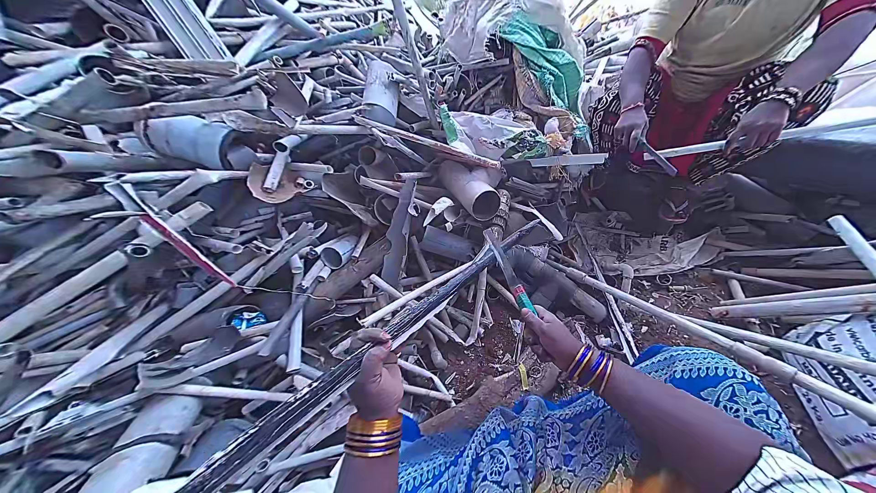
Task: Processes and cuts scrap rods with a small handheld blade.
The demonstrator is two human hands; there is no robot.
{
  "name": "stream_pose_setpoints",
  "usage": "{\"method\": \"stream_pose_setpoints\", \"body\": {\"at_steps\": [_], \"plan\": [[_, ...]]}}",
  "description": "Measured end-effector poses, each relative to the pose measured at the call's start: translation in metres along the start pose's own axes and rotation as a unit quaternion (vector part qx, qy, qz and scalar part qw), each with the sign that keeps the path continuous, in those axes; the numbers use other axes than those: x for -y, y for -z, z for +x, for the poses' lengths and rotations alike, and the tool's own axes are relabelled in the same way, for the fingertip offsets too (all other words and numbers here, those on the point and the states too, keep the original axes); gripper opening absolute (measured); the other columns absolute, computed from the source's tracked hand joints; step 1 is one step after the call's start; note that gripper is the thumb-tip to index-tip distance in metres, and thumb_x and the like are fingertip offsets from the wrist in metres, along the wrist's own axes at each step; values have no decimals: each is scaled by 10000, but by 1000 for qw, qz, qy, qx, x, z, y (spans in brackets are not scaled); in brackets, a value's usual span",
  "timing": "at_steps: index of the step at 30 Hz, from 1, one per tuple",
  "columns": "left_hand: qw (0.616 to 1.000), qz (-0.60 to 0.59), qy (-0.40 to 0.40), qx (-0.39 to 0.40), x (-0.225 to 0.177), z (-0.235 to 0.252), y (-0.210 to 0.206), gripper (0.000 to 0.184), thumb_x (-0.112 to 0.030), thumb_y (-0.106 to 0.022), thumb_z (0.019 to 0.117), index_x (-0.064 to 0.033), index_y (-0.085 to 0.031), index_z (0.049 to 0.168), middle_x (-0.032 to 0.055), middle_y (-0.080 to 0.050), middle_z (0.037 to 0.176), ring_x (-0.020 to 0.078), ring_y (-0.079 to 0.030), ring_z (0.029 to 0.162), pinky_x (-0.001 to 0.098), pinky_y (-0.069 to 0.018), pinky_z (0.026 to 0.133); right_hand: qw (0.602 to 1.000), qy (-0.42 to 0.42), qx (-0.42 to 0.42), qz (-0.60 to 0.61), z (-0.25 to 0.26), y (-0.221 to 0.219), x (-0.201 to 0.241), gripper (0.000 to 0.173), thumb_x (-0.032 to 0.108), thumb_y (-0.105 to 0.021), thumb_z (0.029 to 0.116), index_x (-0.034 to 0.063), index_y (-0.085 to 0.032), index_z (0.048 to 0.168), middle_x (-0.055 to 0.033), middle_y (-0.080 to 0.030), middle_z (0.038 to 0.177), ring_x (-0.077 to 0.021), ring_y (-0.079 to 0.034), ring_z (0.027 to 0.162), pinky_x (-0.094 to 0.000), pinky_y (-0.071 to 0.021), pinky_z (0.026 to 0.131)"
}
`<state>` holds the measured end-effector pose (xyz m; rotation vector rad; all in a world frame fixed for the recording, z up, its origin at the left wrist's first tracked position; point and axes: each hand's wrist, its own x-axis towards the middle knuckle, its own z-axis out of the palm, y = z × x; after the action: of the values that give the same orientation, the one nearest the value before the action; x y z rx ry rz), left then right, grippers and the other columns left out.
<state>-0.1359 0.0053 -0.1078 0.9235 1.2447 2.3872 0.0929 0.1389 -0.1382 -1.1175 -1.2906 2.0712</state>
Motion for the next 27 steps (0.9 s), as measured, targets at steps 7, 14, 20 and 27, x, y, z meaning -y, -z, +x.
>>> {"method": "stream_pose_setpoints", "body": {"at_steps": [7,14,20,27], "plan": [[993,53,-81,66,5,-1,1,243,-96,-595,843,-316,-697,839,-167,-703,842,14,-687,840,272,-603,830,1000,0,24,-1,-3,-6,-6,243,303,-353,1136,82,-453,1132,45,-374,592,-30,-328,414,-173,-296,394],[995,65,-65,23,13,2,-1,245,-34,-501,860,-249,-617,874,-131,-696,881,64,-698,881,332,-609,866,984,13,176,-25,-32,-23,-15,197,288,-355,1113,124,-460,1143,63,-414,609,-2,-328,411,-151,-300,388],[995,69,-67,24,16,1,-3,234,-48,-540,848,-261,-637,855,-150,-693,858,30,-687,845,282,-608,820,981,4,185,-54,-38,-25,-14,199,297,-351,1115,127,-445,1160,63,-405,605,-10,-349,421,-160,-315,400],[995,68,-77,18,14,2,-7,276,1,-493,849,-238,-630,867,-149,-688,865,32,-688,840,288,-613,818,988,20,133,-73,-30,-21,-15,215,293,-347,1125,104,-444,1155,54,-382,607,-27,-330,423,-182,-315,404]]}}
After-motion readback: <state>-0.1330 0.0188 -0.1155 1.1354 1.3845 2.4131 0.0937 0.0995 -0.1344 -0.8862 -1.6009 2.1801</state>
